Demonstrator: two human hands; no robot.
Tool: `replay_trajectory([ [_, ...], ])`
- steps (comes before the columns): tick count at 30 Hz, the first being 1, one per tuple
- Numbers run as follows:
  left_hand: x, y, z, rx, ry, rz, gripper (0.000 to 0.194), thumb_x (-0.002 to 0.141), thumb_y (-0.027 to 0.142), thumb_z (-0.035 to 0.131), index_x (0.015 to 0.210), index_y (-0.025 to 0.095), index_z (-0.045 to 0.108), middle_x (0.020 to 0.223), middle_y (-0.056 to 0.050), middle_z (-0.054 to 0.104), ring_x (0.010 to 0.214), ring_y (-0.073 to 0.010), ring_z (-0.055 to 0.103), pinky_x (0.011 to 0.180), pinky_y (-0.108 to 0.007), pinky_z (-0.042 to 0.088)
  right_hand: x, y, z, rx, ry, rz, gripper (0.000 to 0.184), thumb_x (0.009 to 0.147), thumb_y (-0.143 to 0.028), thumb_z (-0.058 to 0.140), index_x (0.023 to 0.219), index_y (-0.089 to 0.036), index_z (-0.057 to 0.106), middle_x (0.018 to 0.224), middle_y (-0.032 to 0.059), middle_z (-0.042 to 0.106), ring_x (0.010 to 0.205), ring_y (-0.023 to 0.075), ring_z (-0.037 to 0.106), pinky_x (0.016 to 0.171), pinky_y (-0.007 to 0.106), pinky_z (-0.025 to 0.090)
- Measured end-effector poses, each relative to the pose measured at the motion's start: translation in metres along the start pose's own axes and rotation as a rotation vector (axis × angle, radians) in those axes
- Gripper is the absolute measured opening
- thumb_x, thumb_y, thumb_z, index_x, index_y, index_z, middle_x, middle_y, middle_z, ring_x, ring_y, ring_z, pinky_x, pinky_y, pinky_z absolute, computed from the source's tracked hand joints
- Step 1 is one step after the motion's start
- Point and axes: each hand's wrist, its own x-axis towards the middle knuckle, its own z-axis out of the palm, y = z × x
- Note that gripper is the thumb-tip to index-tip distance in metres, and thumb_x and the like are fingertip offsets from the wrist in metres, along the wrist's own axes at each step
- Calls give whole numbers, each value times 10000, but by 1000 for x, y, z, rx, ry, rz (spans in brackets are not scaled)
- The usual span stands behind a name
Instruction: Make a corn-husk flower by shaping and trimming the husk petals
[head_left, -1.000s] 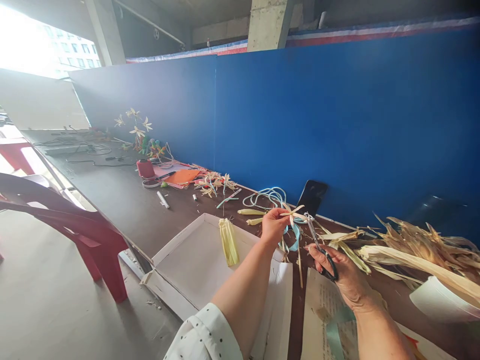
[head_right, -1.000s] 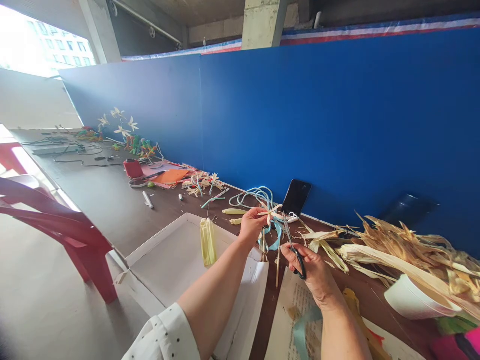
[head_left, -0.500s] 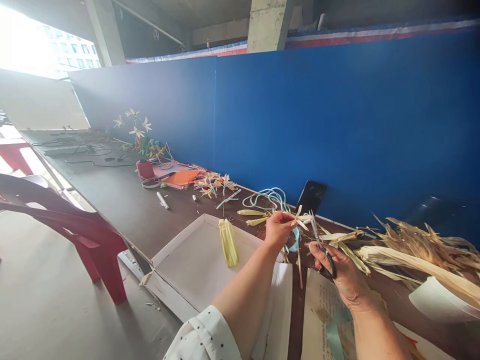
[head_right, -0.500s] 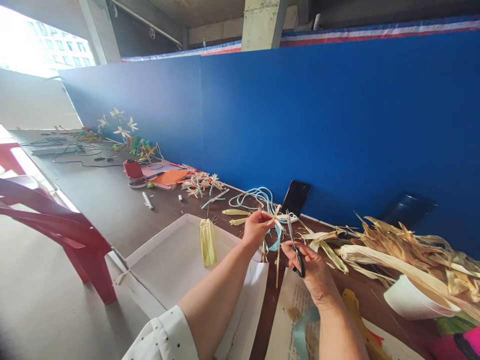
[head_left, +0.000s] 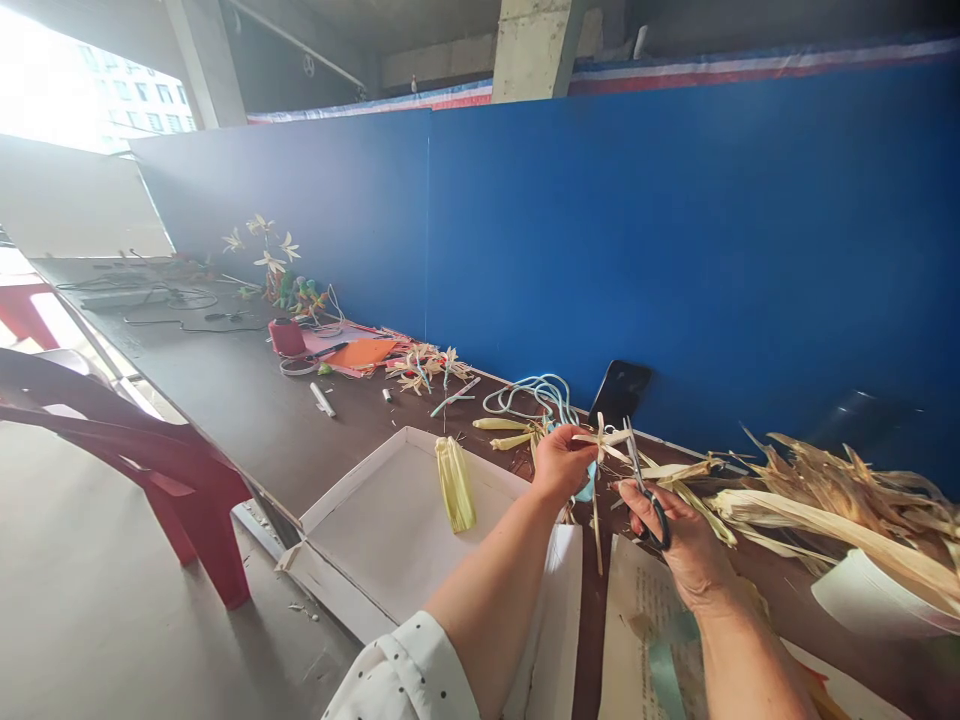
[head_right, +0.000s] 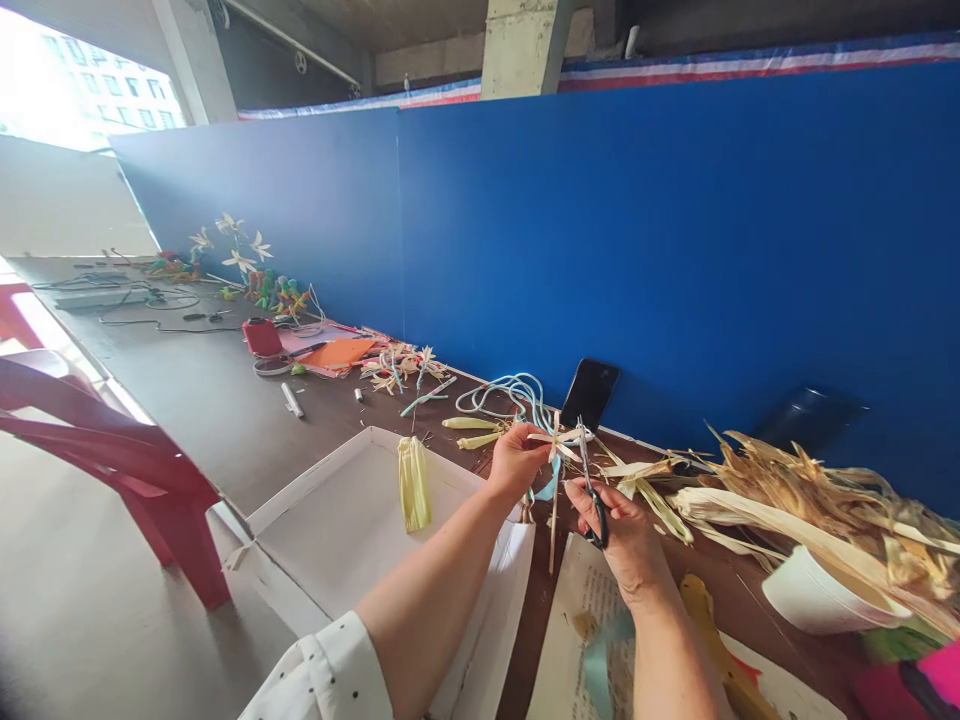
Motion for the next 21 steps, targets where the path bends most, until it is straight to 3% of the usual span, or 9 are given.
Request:
replay_trajectory([
  [5, -2, -1, 0, 10, -2, -42, 170, 560, 212, 696, 673, 169, 577, 558, 45, 545, 507, -69, 465, 505, -184, 352, -3, -3, 1, -30, 10, -28, 347, 657, -524, 694, 795, -207, 667, 543, -26, 484, 558, 161, 443, 540, 296, 349],
  [21, -3, -4, 1, 48, -30, 16, 138, 565, 174, 664, 677, 160, 584, 567, 45, 564, 485, -50, 439, 497, -177, 335, 2, 5, -1, 30, 15, 1, 345, 644, -515, 731, 770, -207, 639, 528, -39, 490, 562, 137, 408, 551, 271, 316],
])
